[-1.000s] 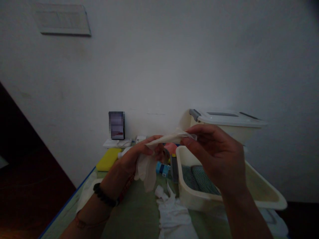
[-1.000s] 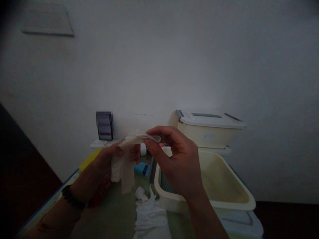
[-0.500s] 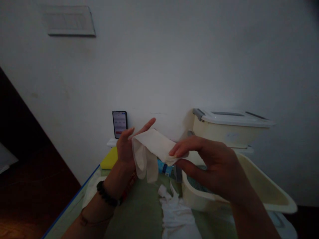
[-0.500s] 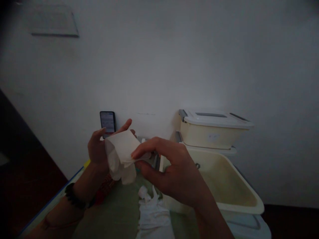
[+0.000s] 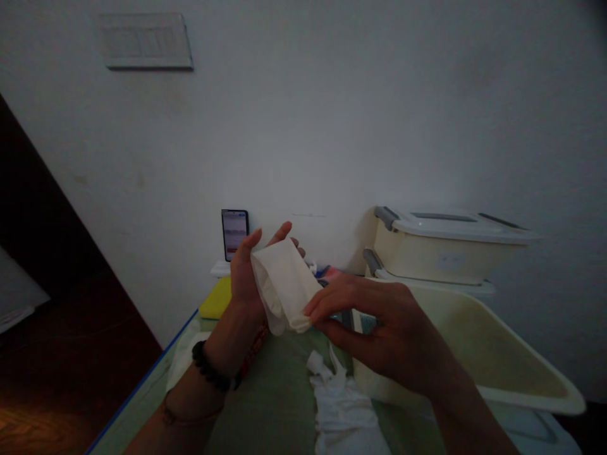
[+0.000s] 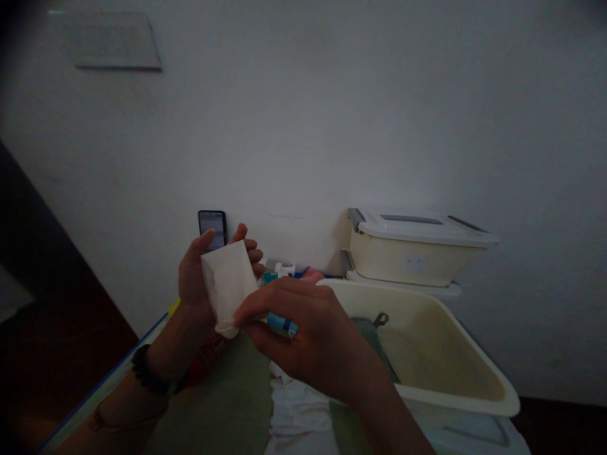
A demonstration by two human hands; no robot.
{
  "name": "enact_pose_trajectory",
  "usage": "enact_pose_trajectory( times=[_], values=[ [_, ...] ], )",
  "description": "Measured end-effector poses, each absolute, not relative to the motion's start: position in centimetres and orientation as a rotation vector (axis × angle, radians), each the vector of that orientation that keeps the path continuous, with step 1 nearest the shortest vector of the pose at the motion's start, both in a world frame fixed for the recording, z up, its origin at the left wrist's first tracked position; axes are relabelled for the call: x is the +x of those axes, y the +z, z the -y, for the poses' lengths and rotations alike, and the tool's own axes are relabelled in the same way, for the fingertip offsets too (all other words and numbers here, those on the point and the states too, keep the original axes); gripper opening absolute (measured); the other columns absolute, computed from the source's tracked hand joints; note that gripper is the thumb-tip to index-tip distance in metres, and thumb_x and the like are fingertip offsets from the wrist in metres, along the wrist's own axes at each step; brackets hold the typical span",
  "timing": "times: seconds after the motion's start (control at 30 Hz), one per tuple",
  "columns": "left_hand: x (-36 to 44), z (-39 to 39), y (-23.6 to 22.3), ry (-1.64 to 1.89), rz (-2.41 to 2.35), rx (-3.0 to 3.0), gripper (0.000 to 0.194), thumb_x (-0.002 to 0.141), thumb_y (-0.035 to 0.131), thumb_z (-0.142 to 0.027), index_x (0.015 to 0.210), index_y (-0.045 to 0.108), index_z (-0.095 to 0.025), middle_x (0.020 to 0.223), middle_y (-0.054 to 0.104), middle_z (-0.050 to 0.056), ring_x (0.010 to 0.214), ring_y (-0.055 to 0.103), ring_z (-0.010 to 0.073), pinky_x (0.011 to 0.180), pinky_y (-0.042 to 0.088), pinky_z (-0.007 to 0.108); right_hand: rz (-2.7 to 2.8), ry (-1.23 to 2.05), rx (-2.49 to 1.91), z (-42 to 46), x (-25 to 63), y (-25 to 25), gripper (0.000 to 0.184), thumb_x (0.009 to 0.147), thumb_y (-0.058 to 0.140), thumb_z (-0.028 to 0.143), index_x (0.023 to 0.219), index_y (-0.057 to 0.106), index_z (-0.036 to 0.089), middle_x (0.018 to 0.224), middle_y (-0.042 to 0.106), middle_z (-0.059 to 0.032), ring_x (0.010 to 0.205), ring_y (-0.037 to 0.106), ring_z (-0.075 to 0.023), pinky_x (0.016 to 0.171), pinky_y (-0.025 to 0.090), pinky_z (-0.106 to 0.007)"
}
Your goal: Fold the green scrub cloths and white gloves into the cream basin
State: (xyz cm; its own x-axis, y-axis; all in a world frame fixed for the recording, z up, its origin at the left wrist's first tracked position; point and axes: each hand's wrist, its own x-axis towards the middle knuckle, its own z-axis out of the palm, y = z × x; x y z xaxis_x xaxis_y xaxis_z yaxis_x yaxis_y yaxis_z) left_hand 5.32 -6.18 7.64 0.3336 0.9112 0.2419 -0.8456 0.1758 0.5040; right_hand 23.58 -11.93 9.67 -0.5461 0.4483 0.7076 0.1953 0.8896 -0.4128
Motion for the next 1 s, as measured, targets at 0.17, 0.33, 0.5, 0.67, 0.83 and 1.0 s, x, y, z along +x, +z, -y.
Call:
enact_pose_trajectory(
  times=[0.17,0.33,0.5,0.67,0.83,1.0],
  values=[
    [5.5,6.6,8.3,1.281,-0.020,0.587,0.029,0.080,0.052,-0.036,0.094,0.063,-0.013,0.067,0.059,0.003,0.061,0.058,0.0156,0.059,0.051,0.028,2.232,0.369,-0.439,11.7,23.7,9.5,0.012,0.080,0.065,0.004,0.086,0.067,0.015,0.087,0.075,-0.0011,0.082,0.068,-0.0099,0.084,0.049,-0.021],
    [5.5,7.1,9.0,1.326,-0.023,0.597,0.030,0.078,0.053,-0.035,0.094,0.062,-0.012,0.068,0.056,0.002,0.061,0.056,0.0146,0.058,0.050,0.027,2.291,0.441,-0.484,11.3,23.3,9.4,0.010,0.082,0.066,0.007,0.088,0.069,0.013,0.088,0.075,-0.0032,0.083,0.068,-0.0116,0.081,0.049,-0.021],
    [5.3,7.1,8.8,1.334,-0.021,0.638,0.029,0.076,0.055,-0.034,0.093,0.062,-0.013,0.070,0.056,0.002,0.062,0.056,0.0144,0.059,0.051,0.027,2.381,0.617,-0.607,11.3,23.6,9.4,0.013,0.083,0.066,0.011,0.094,0.070,0.017,0.099,0.075,-0.0034,0.096,0.067,-0.0145,0.088,0.050,-0.026],
    [4.8,6.8,8.5,1.323,-0.040,0.746,0.031,0.074,0.059,-0.034,0.096,0.064,-0.013,0.072,0.059,0.002,0.065,0.057,0.0156,0.064,0.054,0.030,2.502,0.783,-0.686,11.3,25.0,9.8,0.016,0.088,0.061,0.024,0.100,0.071,0.022,0.116,0.071,-0.0025,0.126,0.053,-0.0190,0.103,0.041,-0.031],
    [4.2,7.0,8.8,1.323,-0.056,0.825,0.031,0.073,0.063,-0.036,0.094,0.065,-0.014,0.071,0.058,0.001,0.065,0.057,0.0151,0.064,0.054,0.029,2.349,0.690,-0.828,11.1,25.2,10.0,0.017,0.091,0.057,0.030,0.094,0.072,0.022,0.098,0.075,0.0000,0.105,0.065,-0.0175,0.094,0.045,-0.031],
    [4.2,7.1,8.7,1.263,-0.087,0.964,0.035,0.073,0.063,-0.039,0.098,0.066,-0.014,0.075,0.059,0.001,0.068,0.059,0.0153,0.067,0.053,0.028,2.012,0.575,-0.951,10.9,23.5,9.3,0.015,0.088,0.059,0.027,0.100,0.067,0.021,0.093,0.072,-0.0002,0.084,0.065,-0.0133,0.077,0.048,-0.027]
  ],
)
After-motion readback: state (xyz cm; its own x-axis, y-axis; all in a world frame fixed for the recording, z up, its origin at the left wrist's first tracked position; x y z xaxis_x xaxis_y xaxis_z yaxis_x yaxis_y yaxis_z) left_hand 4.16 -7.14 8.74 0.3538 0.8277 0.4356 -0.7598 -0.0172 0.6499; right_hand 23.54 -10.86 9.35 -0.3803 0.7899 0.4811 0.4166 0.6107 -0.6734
